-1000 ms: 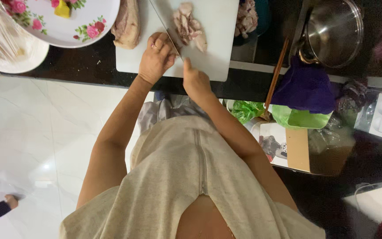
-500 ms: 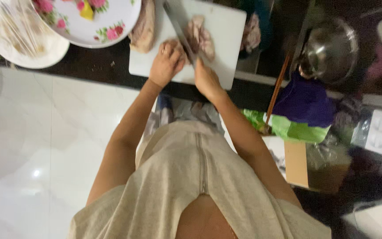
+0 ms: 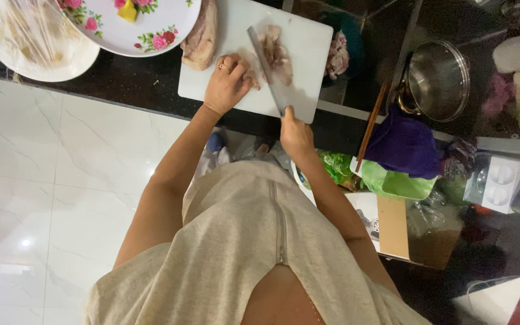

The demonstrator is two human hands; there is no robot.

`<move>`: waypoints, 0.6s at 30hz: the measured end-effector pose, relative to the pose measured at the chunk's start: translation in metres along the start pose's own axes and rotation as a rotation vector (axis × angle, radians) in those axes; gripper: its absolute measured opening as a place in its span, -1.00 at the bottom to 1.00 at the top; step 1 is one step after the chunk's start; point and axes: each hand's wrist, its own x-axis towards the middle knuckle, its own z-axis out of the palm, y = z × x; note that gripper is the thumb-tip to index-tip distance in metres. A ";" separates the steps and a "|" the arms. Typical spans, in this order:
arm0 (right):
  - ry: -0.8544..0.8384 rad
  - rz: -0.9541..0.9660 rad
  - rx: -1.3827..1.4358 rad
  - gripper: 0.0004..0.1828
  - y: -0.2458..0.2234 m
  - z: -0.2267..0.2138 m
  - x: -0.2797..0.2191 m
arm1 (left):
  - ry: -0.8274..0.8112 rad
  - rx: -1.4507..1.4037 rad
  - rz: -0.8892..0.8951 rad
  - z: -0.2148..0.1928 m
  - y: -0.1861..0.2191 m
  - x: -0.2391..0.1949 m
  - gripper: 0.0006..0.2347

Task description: The person slices meat into pieces on a cutting board using a knife, places the sliced meat into a bowl, and then transfers pieces of chopped cabbage from a colander into a pot of boiling water.

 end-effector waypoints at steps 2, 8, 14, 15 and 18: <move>-0.024 -0.004 0.000 -0.65 -0.005 0.000 -0.018 | 0.001 -0.006 -0.008 0.001 0.000 -0.001 -0.67; -0.133 0.003 -0.041 -0.70 -0.009 0.009 -0.033 | -0.024 0.008 -0.024 0.002 0.001 -0.001 -0.68; -0.165 -0.036 -0.066 -0.57 -0.006 0.025 -0.005 | 0.004 0.038 -0.001 0.002 -0.001 0.001 -0.64; -0.149 -0.032 -0.023 -0.54 -0.007 0.033 0.011 | 0.003 0.050 0.014 0.004 -0.002 0.002 -0.65; -0.071 -0.112 0.060 -0.72 -0.008 0.056 0.066 | -0.004 0.056 0.030 0.006 -0.008 0.005 -0.68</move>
